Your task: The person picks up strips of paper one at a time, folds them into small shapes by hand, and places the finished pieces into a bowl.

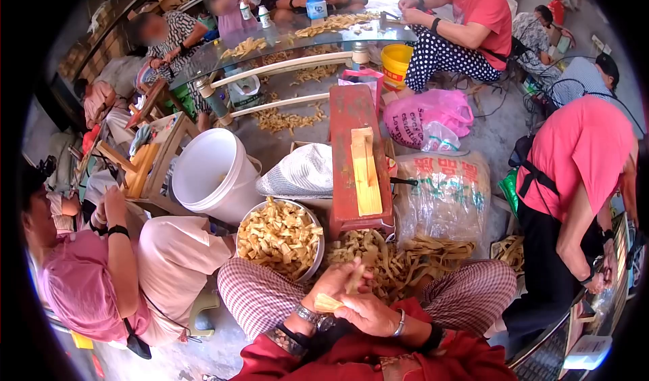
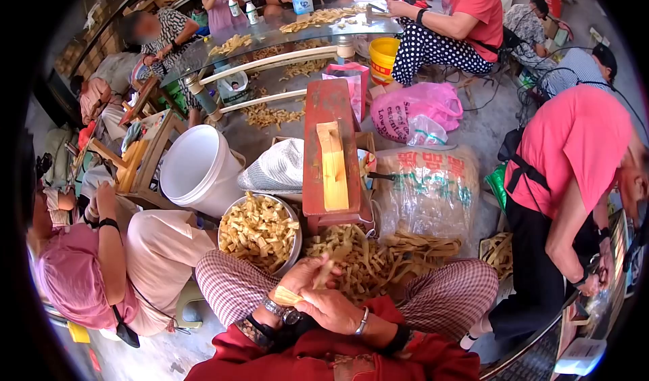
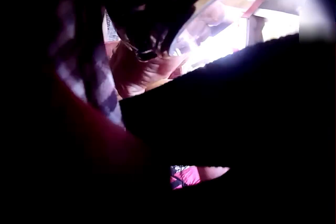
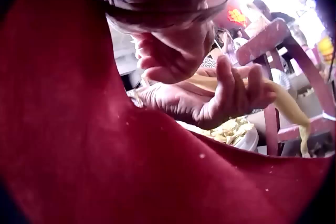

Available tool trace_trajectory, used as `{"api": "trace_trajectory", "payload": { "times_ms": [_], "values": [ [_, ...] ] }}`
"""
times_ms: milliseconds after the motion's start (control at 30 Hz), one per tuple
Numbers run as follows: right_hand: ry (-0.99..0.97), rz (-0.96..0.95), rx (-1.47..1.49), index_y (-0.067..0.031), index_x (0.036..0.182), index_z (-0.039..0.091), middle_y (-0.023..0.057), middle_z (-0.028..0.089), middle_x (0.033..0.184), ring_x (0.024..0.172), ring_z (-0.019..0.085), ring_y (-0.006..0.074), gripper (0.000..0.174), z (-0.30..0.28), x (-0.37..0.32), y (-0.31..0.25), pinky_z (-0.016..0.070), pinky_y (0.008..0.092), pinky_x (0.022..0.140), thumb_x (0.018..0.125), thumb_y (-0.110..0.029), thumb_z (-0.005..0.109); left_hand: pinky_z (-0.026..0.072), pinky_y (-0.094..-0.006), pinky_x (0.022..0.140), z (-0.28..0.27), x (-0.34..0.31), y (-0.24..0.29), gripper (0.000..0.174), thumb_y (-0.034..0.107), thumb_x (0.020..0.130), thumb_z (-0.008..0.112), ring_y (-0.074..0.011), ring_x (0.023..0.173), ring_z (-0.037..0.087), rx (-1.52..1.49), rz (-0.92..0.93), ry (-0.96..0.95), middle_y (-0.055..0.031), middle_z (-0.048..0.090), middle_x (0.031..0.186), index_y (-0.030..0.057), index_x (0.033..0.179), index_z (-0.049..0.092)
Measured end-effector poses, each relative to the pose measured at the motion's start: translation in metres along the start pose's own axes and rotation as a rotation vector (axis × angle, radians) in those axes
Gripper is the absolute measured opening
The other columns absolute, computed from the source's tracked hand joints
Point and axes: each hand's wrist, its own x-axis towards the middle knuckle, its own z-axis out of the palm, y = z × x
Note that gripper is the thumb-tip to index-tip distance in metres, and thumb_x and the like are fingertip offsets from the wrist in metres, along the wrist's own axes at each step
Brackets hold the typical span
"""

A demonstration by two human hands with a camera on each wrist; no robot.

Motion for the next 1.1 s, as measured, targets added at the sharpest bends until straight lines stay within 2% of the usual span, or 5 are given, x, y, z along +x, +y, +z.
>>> {"api": "trace_trajectory", "payload": {
  "times_ms": [267,433,567,667,1100],
  "values": [
    [0.677,0.197,0.308,0.0025,0.089,0.057,0.0127,0.064,0.095,0.09,0.06,0.0175,0.032,-0.016,0.006,0.001,0.0462,0.0314,0.084,0.099,-0.025,0.043,0.0362,-0.018,0.052,0.028,-0.043,0.014,0.012,0.01,0.091,0.049,-0.004,0.059,0.045,0.4,0.251,-0.069,0.003,0.052,0.07,0.0046,0.086,0.058],
    [0.598,0.369,0.166,0.0008,0.09,0.058,0.0059,0.06,0.079,0.073,0.054,0.0125,0.032,-0.01,0.008,0.008,0.0433,0.0274,0.07,0.096,-0.028,0.047,0.0391,-0.0187,0.057,0.045,-0.075,0.024,0.016,0.018,0.091,0.058,-0.002,0.064,0.046,0.709,0.371,-0.089,0.0044,0.054,0.072,0.0024,0.087,0.059],
    [0.431,0.458,0.293,0.0032,0.082,0.055,0.0079,0.048,0.065,0.059,0.044,0.0129,0.026,-0.014,0.014,0.004,0.0365,0.0306,0.055,0.091,-0.021,0.05,0.0473,-0.0276,0.06,0.05,-0.085,0.03,0.014,0.007,0.079,0.068,-0.0213,0.068,0.059,1.524,1.255,0.201,-0.0101,0.062,0.085,-0.0007,0.084,0.057],
    [0.268,0.394,0.224,0.0027,0.08,0.056,0.0084,0.046,0.062,0.06,0.046,0.014,0.029,-0.024,0.014,-0.001,0.0382,0.0306,0.056,0.092,-0.023,0.051,0.0479,-0.0297,0.058,0.064,-0.092,0.026,0.016,0.006,0.076,0.07,-0.03,0.067,0.058,1.56,1.36,0.269,-0.0131,0.061,0.086,0.0008,0.084,0.057],
    [0.236,0.256,0.22,0.0007,0.101,0.054,0.0048,0.058,0.074,0.054,0.052,0.0085,0.034,-0.036,-0.014,-0.012,0.042,0.0234,0.05,0.098,-0.032,0.045,0.0436,-0.0189,0.069,0.05,-0.074,0.007,0.032,0.007,0.09,0.058,-0.0053,0.081,0.053,0.226,0.523,-0.359,-0.0025,0.061,0.101,0.0026,0.121,0.051]
  ]
}}
